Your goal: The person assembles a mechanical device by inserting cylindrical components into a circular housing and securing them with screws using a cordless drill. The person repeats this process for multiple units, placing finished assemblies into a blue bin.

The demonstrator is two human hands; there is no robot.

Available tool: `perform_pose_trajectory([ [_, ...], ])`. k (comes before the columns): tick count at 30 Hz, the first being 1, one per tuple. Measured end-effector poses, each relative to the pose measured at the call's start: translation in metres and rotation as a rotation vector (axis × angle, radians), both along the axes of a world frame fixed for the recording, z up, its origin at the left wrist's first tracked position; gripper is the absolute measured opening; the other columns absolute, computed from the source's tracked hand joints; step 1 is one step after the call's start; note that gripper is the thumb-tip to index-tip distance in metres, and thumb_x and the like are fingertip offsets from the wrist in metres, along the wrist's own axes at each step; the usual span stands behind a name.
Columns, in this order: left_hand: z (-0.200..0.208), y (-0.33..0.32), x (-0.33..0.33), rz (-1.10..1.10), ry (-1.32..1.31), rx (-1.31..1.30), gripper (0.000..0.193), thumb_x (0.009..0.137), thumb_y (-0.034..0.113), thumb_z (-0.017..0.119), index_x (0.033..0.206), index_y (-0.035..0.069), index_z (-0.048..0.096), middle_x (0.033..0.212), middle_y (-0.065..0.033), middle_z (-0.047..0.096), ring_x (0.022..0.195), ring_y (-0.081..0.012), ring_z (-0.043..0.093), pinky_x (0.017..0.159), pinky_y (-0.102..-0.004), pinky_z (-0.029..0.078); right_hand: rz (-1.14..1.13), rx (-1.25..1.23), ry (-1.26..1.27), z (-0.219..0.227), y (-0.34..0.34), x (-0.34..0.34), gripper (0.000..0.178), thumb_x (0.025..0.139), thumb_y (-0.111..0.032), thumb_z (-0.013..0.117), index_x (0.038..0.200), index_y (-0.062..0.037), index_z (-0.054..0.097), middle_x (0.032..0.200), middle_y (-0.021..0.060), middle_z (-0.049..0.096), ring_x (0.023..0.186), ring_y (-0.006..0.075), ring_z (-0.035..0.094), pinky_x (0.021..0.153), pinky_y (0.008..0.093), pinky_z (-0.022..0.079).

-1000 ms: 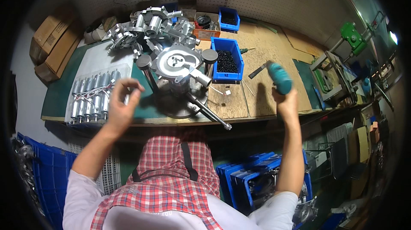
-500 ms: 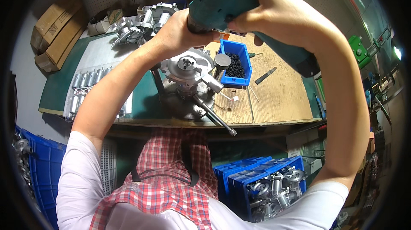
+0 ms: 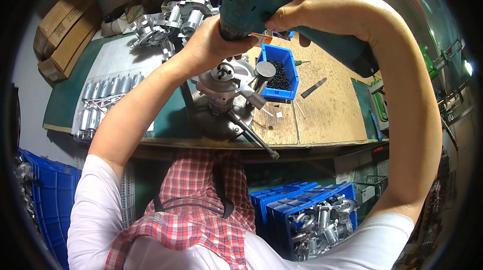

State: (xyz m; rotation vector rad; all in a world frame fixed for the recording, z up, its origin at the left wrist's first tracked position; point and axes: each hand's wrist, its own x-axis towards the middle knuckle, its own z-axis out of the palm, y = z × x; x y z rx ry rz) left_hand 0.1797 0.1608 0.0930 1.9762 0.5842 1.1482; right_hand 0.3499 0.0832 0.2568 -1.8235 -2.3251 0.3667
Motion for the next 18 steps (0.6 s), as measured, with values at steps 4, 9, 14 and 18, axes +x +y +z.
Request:
perform_pose_trajectory([
  [4,0.004,-0.002,0.002,-0.012,0.016,-0.090,0.032,0.082,0.025,0.079,0.097,0.002,0.064,0.076,-0.0056,0.068,0.068,-0.0125,0.064,0.064,-0.0298,0.053,0.001,0.065,-0.111,0.004,-0.002,-0.002,0.051,0.078,-0.031,0.081,0.108,0.0043,0.059,0.085,0.0126,0.070,0.066,0.0141,0.066,0.063,0.0272,0.054],
  [9,-0.014,0.003,0.011,0.065,-0.228,-0.064,0.028,0.082,0.022,0.079,0.093,0.001,0.063,0.074,-0.0037,0.066,0.067,-0.0097,0.061,0.062,-0.0280,0.050,-0.148,0.407,-0.595,-0.001,-0.019,-0.036,0.065,0.077,-0.032,0.083,0.119,0.0034,0.049,0.102,0.0271,0.067,0.099,0.0435,0.065,0.085,0.0472,0.053],
  [14,-0.009,-0.013,0.001,0.089,-0.202,0.038,0.028,0.085,0.024,0.080,0.094,0.000,0.067,0.077,0.0000,0.066,0.070,-0.0063,0.059,0.065,-0.0248,0.048,0.129,0.843,-0.510,-0.033,-0.015,-0.023,0.055,0.067,-0.019,0.086,0.103,0.0070,0.053,0.086,0.0261,0.066,0.079,0.0436,0.067,0.070,0.0472,0.054],
  [18,0.010,-0.009,-0.010,-0.014,-0.177,0.108,0.030,0.084,0.026,0.080,0.095,0.001,0.069,0.081,-0.0028,0.069,0.074,-0.0081,0.063,0.068,-0.0256,0.051,0.060,0.790,-0.550,-0.025,-0.005,-0.027,0.048,0.068,-0.017,0.080,0.099,0.0067,0.053,0.077,0.0256,0.066,0.073,0.0440,0.067,0.066,0.0480,0.054],
])
